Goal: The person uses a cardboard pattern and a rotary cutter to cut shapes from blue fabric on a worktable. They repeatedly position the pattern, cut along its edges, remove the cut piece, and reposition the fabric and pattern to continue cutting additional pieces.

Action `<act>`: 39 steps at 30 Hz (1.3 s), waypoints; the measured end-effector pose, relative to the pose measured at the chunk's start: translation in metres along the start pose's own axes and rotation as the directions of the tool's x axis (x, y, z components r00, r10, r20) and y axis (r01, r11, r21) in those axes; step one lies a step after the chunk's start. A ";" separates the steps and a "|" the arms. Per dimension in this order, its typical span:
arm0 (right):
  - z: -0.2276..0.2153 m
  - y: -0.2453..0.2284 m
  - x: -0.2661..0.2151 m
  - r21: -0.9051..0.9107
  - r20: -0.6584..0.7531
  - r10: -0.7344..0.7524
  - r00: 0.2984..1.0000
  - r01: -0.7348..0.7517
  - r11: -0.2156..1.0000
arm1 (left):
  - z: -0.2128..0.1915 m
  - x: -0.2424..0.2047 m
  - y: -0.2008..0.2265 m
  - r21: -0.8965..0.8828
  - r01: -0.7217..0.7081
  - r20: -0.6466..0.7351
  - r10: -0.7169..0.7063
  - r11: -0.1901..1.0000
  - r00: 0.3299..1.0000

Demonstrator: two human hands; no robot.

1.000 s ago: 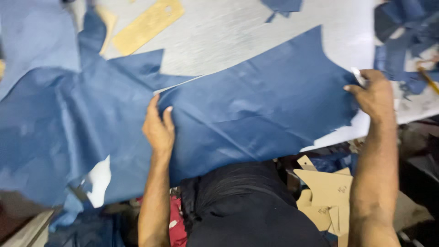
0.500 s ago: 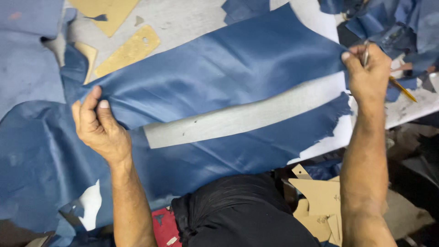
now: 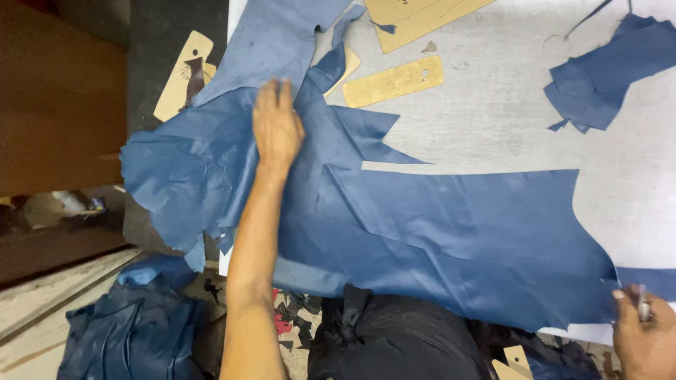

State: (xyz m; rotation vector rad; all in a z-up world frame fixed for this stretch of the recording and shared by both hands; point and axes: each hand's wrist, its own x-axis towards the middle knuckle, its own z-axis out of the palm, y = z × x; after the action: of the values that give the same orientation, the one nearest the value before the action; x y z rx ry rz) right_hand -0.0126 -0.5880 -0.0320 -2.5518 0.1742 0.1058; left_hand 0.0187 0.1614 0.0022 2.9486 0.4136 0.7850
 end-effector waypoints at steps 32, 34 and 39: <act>0.024 -0.176 -0.012 -0.168 0.255 -0.330 0.909 0.378 0.910 | -0.001 -0.107 0.321 -0.587 -0.345 0.431 0.644 0.732 0.632; 0.020 -0.171 -0.007 -0.168 0.266 -0.353 0.897 0.403 0.900 | -0.021 -0.110 0.291 -0.516 -0.279 0.558 0.565 0.810 0.607; 0.024 -0.170 -0.002 -0.130 0.358 -0.395 0.846 0.464 0.876 | -0.070 -0.094 0.193 -0.146 -0.594 0.575 0.556 0.791 0.600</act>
State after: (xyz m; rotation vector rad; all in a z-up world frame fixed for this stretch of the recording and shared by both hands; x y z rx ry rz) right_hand 0.0093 -0.4336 0.0402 -2.6689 -0.5716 0.3802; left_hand -0.0474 -0.0507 0.0429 3.1587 -0.6121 -0.2060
